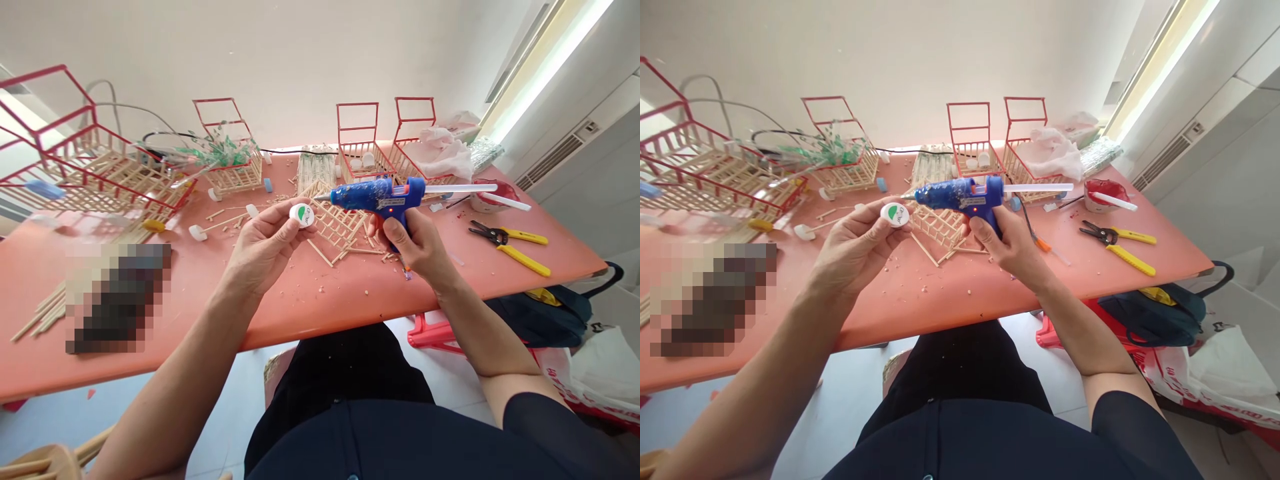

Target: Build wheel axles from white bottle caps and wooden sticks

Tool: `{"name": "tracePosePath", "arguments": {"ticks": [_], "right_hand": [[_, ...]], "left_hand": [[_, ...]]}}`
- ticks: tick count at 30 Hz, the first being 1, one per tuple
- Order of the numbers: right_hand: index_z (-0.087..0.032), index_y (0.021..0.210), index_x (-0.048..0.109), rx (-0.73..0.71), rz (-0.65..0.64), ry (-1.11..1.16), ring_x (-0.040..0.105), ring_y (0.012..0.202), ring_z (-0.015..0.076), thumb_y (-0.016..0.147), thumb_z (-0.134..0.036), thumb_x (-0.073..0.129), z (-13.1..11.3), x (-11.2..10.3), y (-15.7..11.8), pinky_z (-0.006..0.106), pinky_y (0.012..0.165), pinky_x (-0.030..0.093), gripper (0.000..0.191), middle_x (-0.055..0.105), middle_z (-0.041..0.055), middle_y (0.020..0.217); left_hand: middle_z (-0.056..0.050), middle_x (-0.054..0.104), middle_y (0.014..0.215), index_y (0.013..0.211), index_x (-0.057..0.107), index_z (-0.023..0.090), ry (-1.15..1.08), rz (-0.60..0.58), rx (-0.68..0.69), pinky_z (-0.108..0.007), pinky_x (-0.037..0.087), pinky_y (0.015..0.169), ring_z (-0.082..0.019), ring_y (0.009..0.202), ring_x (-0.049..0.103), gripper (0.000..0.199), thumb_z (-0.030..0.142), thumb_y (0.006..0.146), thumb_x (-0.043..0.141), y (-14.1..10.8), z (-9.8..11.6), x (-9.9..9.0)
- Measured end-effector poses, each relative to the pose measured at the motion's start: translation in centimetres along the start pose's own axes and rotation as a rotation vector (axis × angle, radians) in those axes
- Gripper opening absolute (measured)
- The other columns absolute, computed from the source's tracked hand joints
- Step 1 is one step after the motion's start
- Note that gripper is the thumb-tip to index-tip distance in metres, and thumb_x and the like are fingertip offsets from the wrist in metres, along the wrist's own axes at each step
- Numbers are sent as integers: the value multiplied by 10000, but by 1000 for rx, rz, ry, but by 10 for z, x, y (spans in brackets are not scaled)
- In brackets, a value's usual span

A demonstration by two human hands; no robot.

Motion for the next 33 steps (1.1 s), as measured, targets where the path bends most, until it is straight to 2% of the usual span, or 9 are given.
{"name": "tracePosePath", "arguments": {"ticks": [6, 14, 26, 33], "right_hand": [[-174, 918, 664, 26, -37, -131, 524, 620, 116, 1008, -720, 622, 4, 4, 0, 267, 576, 389, 554, 618, 6, 703], [-171, 899, 679, 41, -58, -168, 534, 614, 124, 1013, -729, 602, 2, 7, -2, 275, 591, 400, 575, 589, 0, 669], [-164, 921, 702, 58, -73, -186, 528, 613, 132, 1018, -736, 582, 6, 6, -2, 283, 596, 387, 593, 569, -4, 648], [-169, 914, 699, 57, -56, -203, 521, 626, 134, 1012, -752, 580, 5, 5, -2, 284, 593, 371, 603, 578, 0, 660]], "left_hand": [[-29, 816, 933, 1066, 876, 190, -49, -1, -8, -196, 650, 792, -105, 762, 759, 440, 366, 699, 1042, -1, 0, 0], [-34, 832, 953, 1038, 884, 209, -42, 28, 1, -206, 658, 772, -110, 749, 763, 426, 376, 683, 1049, -1, 0, -2], [-23, 825, 922, 1028, 889, 197, -44, 10, 0, -185, 652, 760, -97, 730, 755, 421, 377, 683, 1050, -1, 0, -1], [-35, 826, 979, 1040, 886, 190, -40, 5, -1, -188, 641, 768, -92, 738, 744, 424, 377, 694, 1044, -1, 0, 0]]}}
Point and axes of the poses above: each hand's wrist, its own y-axis towards the middle knuckle, its own x-axis out of the palm, z = x × y, the point moved 6 cm from there along y, towards the middle knuckle
